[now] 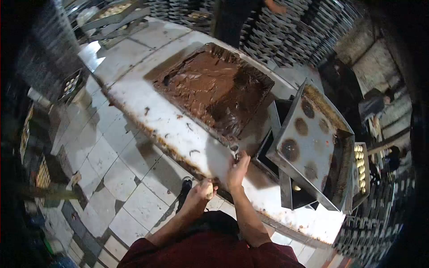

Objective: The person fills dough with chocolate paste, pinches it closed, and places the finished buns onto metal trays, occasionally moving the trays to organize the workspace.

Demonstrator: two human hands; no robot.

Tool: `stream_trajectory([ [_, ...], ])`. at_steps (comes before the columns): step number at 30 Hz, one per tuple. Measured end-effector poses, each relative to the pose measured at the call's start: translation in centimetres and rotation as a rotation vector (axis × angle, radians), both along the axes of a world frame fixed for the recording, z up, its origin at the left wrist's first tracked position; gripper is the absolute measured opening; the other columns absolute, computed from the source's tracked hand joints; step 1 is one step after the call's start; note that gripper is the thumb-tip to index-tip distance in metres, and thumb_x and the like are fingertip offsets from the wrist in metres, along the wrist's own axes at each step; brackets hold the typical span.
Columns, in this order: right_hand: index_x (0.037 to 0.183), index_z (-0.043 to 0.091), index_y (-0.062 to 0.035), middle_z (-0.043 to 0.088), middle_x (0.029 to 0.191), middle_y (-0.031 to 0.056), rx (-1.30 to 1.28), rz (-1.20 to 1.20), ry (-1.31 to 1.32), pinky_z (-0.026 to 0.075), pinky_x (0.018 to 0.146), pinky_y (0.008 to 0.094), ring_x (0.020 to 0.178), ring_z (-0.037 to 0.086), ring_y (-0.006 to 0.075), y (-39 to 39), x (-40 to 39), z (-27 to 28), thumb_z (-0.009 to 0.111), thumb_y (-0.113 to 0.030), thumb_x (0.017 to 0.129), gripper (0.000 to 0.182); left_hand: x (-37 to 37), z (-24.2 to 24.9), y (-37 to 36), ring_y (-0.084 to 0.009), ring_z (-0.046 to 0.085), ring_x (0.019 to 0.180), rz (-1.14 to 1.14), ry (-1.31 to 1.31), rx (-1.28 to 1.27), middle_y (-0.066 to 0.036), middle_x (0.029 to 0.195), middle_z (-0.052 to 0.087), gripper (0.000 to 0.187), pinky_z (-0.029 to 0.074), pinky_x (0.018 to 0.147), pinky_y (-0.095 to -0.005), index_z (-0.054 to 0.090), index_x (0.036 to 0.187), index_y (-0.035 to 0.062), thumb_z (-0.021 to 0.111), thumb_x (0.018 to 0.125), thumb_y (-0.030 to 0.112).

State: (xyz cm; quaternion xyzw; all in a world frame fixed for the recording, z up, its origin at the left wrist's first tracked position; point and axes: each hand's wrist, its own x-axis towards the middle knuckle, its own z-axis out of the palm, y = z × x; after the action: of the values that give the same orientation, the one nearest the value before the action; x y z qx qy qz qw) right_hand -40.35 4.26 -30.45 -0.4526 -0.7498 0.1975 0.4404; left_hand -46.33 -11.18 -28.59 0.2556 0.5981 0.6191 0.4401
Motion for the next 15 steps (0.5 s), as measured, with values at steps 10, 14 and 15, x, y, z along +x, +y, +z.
stream_trajectory([
  [10, 0.098, 0.057, -0.0031, 0.062, 0.09, 0.0163, -0.096, 0.081, -0.709, 0.053, 0.062, 0.038, 0.08, 0.064, 0.0323, 5.9, -7.7, 13.5, 0.052, -0.005, 0.082, 0.017, -6.5, 6.6, 6.6, -0.0197, 0.049, 0.106, -0.318, -0.194, 0.191, -0.017, 0.129, 0.04, 0.071, 0.042, 0.088, -0.0284, 0.006, 0.141, -0.0012, 0.054, 0.089, 0.008],
  [14, 0.096, 0.058, -0.0058, 0.064, 0.092, 0.0127, 0.071, 0.285, -1.19, 0.055, 0.064, 0.0377, 0.078, 0.065, 0.0297, 7.6, -9.1, 11.8, 0.051, -0.009, 0.08, 0.018, -9.3, 5.0, 5.9, -0.023, 0.045, 0.114, -0.208, -0.484, -0.005, -0.016, 0.134, 0.036, 0.063, 0.044, 0.09, -0.0356, 0.013, 0.137, 0.0051, 0.053, 0.089, 0.006],
  [15, 0.095, 0.057, -0.0063, 0.064, 0.092, 0.0118, 0.095, 0.342, -1.293, 0.055, 0.064, 0.0377, 0.077, 0.066, 0.0292, 7.7, -9.3, 11.6, 0.052, -0.008, 0.08, 0.016, -10.0, 4.6, 5.8, -0.0234, 0.045, 0.114, -0.175, -0.503, -0.055, -0.017, 0.132, 0.038, 0.058, 0.044, 0.091, -0.0351, 0.017, 0.136, 0.0048, 0.052, 0.09, 0.008],
])
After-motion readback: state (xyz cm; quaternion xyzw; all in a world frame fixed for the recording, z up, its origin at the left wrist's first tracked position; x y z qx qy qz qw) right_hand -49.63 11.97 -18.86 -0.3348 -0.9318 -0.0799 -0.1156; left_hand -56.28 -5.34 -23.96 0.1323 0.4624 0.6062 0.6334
